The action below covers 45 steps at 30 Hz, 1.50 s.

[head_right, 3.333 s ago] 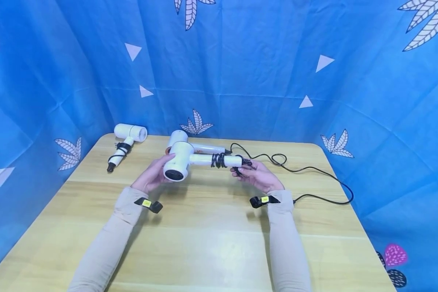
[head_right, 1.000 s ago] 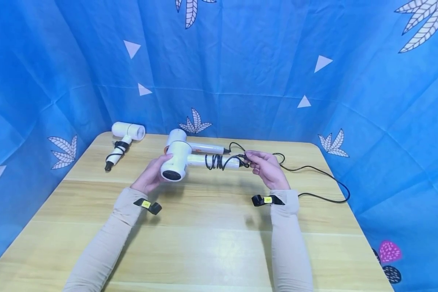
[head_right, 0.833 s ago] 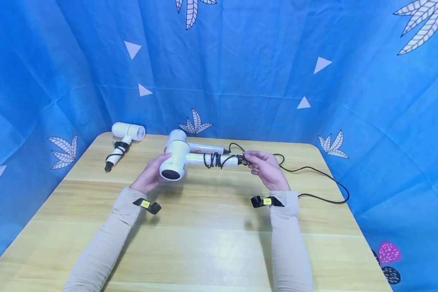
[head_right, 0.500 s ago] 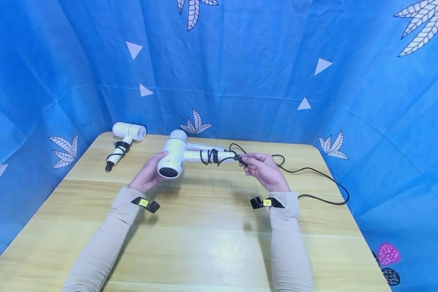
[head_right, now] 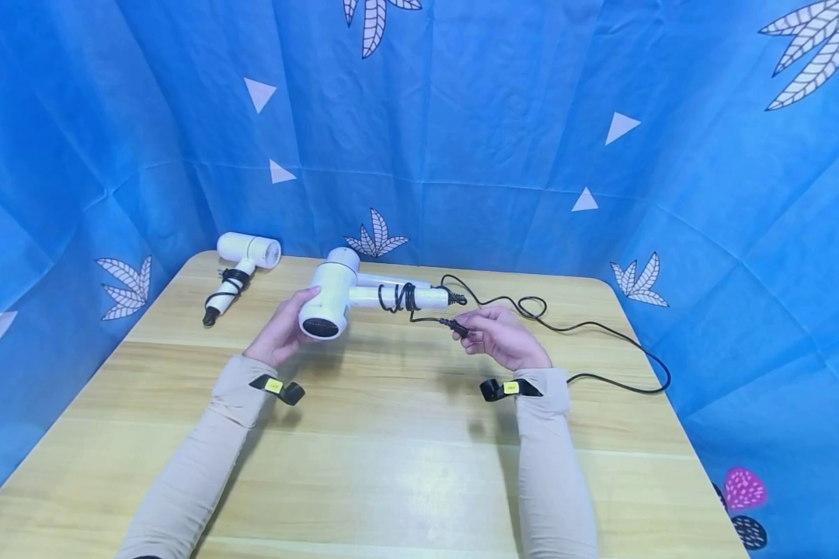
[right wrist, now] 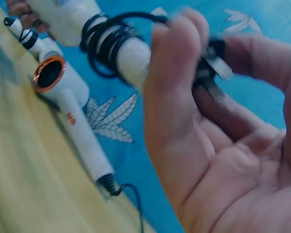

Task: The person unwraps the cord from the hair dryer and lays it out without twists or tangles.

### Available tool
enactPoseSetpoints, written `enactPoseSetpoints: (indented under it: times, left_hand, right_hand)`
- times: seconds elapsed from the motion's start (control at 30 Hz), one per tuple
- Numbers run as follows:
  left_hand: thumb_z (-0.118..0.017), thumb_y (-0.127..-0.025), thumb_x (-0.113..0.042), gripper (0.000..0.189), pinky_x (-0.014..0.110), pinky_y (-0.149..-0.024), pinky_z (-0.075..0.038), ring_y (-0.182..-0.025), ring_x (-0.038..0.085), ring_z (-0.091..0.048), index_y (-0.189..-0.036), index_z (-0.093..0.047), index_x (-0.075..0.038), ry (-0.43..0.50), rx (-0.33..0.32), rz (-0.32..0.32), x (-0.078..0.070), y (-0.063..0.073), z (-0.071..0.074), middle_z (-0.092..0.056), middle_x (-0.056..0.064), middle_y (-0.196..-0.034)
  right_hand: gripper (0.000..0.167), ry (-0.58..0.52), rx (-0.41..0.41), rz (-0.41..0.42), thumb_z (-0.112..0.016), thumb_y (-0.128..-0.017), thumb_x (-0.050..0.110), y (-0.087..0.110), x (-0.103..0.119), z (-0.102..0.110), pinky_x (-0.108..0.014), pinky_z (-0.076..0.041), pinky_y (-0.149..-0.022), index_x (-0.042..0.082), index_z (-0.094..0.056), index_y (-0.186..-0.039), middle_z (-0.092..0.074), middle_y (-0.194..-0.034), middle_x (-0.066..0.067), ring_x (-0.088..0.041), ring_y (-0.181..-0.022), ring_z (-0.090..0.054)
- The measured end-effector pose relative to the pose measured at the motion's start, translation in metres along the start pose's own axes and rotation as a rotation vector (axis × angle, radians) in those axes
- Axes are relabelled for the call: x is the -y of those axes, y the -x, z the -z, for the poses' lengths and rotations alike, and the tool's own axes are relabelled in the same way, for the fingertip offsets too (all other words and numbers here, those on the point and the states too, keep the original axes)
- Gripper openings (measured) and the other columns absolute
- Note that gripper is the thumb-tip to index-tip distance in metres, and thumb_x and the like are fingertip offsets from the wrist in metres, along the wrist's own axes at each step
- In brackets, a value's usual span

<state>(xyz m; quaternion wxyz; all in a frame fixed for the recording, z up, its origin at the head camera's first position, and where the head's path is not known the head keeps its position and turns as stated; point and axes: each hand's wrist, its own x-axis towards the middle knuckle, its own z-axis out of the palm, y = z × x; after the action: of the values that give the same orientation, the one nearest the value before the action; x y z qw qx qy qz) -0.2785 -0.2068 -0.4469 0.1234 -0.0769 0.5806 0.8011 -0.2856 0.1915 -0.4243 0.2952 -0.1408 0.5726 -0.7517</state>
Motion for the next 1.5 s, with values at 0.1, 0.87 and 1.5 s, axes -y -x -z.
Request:
enactPoseSetpoints:
  times: [0.1,0.87,1.5]
  left_hand:
    - [-0.059,-0.102,-0.040,0.039,0.026,-0.066,-0.064,-0.077,0.010,-0.076,-0.125,-0.053,-0.009,-0.001,-0.006,0.001,-0.001,0.000,0.000,-0.076,-0.005,-0.089]
    - [-0.058,-0.102,-0.043,0.040,0.022,-0.065,-0.060,-0.080,0.009,-0.072,-0.125,-0.053,-0.010,-0.039,0.029,0.008,-0.003,0.004,-0.004,-0.075,-0.006,-0.092]
    - [-0.057,-0.102,-0.045,0.051,0.022,-0.076,-0.057,-0.090,0.007,-0.069,-0.136,-0.050,-0.008,-0.137,0.080,0.019,-0.002,0.008,-0.010,-0.073,-0.009,-0.100]
  right_hand:
    - [0.029,0.033,0.026,-0.042,-0.049,-0.106,0.001,-0.004,-0.008,0.003,-0.021,-0.062,-0.069,0.010,-0.076,-0.104,-0.078,-0.090,-0.006,-0.009,-0.072,-0.072]
    - [0.016,0.146,-0.086,-0.185,-0.056,-0.104,0.008,-0.014,-0.040,0.034,-0.017,-0.057,-0.067,0.003,-0.068,-0.114,-0.076,-0.098,-0.009,-0.005,-0.071,-0.064]
    - [0.025,-0.036,-0.314,-0.024,-0.049,-0.107,0.006,-0.004,-0.027,0.044,-0.012,-0.052,-0.056,0.010,-0.071,-0.098,-0.071,-0.080,0.000,-0.002,-0.059,-0.057]
